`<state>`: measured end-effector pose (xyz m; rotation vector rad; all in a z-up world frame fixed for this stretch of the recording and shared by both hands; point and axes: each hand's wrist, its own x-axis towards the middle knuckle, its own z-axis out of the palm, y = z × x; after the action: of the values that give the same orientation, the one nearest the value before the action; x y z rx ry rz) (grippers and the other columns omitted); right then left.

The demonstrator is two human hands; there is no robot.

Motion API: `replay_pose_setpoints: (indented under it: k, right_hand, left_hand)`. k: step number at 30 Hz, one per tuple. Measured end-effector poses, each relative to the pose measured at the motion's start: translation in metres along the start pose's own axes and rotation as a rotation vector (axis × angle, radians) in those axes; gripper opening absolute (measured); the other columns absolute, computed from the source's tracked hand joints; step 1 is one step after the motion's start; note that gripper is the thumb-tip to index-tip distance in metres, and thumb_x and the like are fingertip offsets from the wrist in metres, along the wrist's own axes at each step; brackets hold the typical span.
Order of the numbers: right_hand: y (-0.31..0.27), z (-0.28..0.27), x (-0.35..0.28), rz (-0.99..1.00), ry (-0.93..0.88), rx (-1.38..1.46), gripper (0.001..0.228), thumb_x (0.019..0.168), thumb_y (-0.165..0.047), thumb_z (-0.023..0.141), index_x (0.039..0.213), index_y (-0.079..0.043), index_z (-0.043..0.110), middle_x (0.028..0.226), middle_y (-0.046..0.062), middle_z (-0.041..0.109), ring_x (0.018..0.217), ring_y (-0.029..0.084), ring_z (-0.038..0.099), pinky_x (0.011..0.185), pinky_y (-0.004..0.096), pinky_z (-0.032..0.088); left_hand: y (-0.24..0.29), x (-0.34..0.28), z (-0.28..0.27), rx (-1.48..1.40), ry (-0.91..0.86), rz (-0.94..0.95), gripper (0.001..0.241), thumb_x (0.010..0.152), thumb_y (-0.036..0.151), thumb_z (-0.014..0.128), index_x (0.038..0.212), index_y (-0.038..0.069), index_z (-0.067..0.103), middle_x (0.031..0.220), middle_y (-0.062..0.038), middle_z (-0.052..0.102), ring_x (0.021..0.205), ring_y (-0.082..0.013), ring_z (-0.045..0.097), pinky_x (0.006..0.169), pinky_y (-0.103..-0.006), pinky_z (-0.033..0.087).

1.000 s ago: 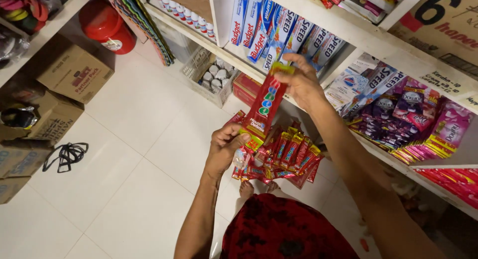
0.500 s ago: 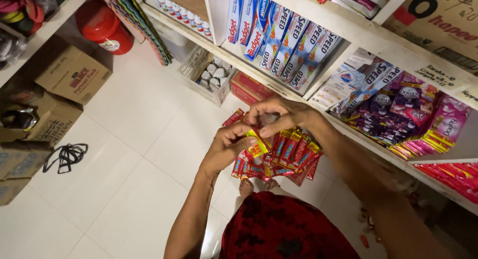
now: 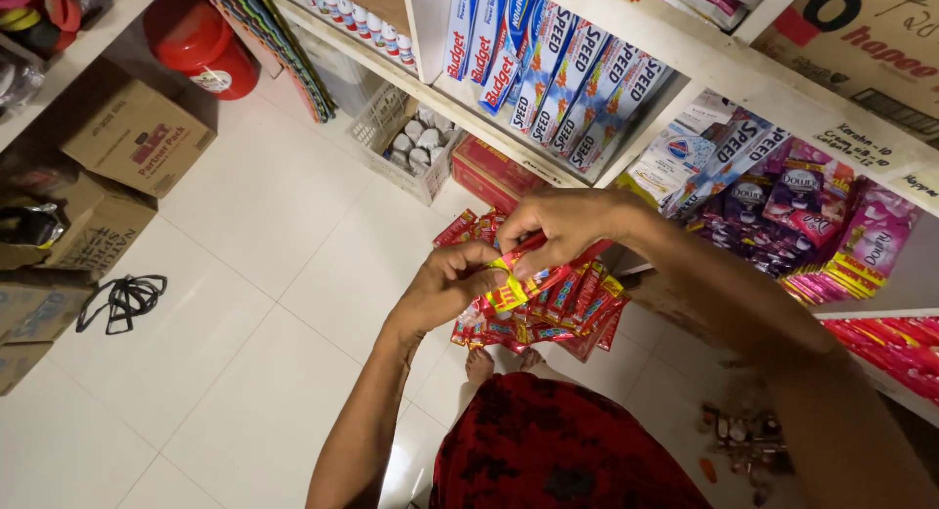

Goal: The recorder is organizing individual candy packs into a display box on a store shelf.

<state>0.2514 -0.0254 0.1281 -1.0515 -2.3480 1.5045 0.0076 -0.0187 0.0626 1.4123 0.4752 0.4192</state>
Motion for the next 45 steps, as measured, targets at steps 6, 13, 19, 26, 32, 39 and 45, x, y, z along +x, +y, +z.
replay_pose_setpoints:
  k: [6, 13, 19, 26, 32, 39, 45]
  right_hand:
    - [-0.030, -0.012, -0.004, -0.078, 0.022, -0.170, 0.020, 0.086, -0.025, 0.076, 0.093, -0.007, 0.070, 0.077, 0.006, 0.071, 0.068, 0.015, 0.066, 0.062, 0.035, 0.050]
    - [-0.045, -0.024, 0.000, 0.123, -0.044, -0.274, 0.019, 0.083, -0.025, 0.076, 0.088, -0.007, 0.072, 0.070, 0.009, 0.072, 0.065, 0.023, 0.067, 0.062, 0.041, 0.049]
    - [-0.042, -0.030, 0.001, 0.132, -0.071, -0.313, 0.020, 0.081, -0.025, 0.077, 0.090, -0.008, 0.072, 0.068, 0.010, 0.069, 0.061, 0.023, 0.066, 0.059, 0.041, 0.049]
    - [-0.028, -0.029, -0.003, 0.057, -0.022, -0.278, 0.024, 0.085, -0.029, 0.076, 0.088, -0.006, 0.071, 0.065, 0.009, 0.066, 0.057, 0.020, 0.060, 0.055, 0.041, 0.045]
    - [-0.038, -0.029, -0.008, 0.073, 0.002, -0.258, 0.018, 0.087, -0.025, 0.074, 0.088, -0.007, 0.072, 0.065, 0.007, 0.067, 0.056, 0.017, 0.061, 0.055, 0.038, 0.045]
    - [-0.029, -0.030, -0.013, 0.047, 0.027, -0.214, 0.018, 0.088, -0.026, 0.073, 0.091, -0.009, 0.073, 0.068, 0.004, 0.070, 0.057, 0.015, 0.062, 0.056, 0.036, 0.047]
    - [-0.002, -0.034, -0.008, 0.177, -0.170, -0.232, 0.042, 0.076, -0.039, 0.079, 0.098, -0.005, 0.070, 0.070, 0.013, 0.070, 0.063, 0.024, 0.065, 0.058, 0.043, 0.048]
  left_hand:
    - [0.000, 0.002, -0.002, -0.032, 0.002, 0.050, 0.010, 0.100, 0.003, 0.065, 0.107, 0.003, 0.072, 0.097, 0.003, 0.069, 0.092, -0.0047, 0.060, 0.085, -0.0230, 0.050]
    - [0.003, 0.004, 0.004, -0.145, 0.023, 0.038, 0.011, 0.102, 0.004, 0.064, 0.108, 0.001, 0.072, 0.095, 0.004, 0.068, 0.088, -0.0036, 0.057, 0.079, -0.0228, 0.047]
    - [0.005, 0.008, 0.018, -0.034, 0.125, 0.114, 0.008, 0.101, 0.004, 0.065, 0.104, -0.001, 0.070, 0.094, 0.004, 0.069, 0.087, -0.0038, 0.058, 0.077, -0.0216, 0.048]
    - [-0.001, 0.009, 0.026, 0.018, 0.273, 0.118, 0.010, 0.101, 0.007, 0.066, 0.099, -0.001, 0.071, 0.082, 0.003, 0.063, 0.076, -0.0046, 0.052, 0.068, -0.0224, 0.045]
    - [-0.001, 0.009, 0.031, -0.042, 0.298, 0.158, 0.010, 0.101, 0.008, 0.067, 0.097, -0.001, 0.071, 0.083, 0.004, 0.063, 0.077, -0.0051, 0.052, 0.069, -0.0224, 0.044]
    - [0.000, 0.012, 0.030, -0.074, 0.290, 0.083, 0.011, 0.101, 0.009, 0.067, 0.098, 0.000, 0.072, 0.083, 0.002, 0.065, 0.077, -0.0051, 0.055, 0.069, -0.0235, 0.047]
    - [-0.002, 0.020, 0.024, -0.015, 0.169, 0.124, 0.013, 0.101, 0.011, 0.065, 0.103, -0.001, 0.071, 0.091, 0.001, 0.071, 0.084, -0.0042, 0.062, 0.077, -0.0219, 0.051]
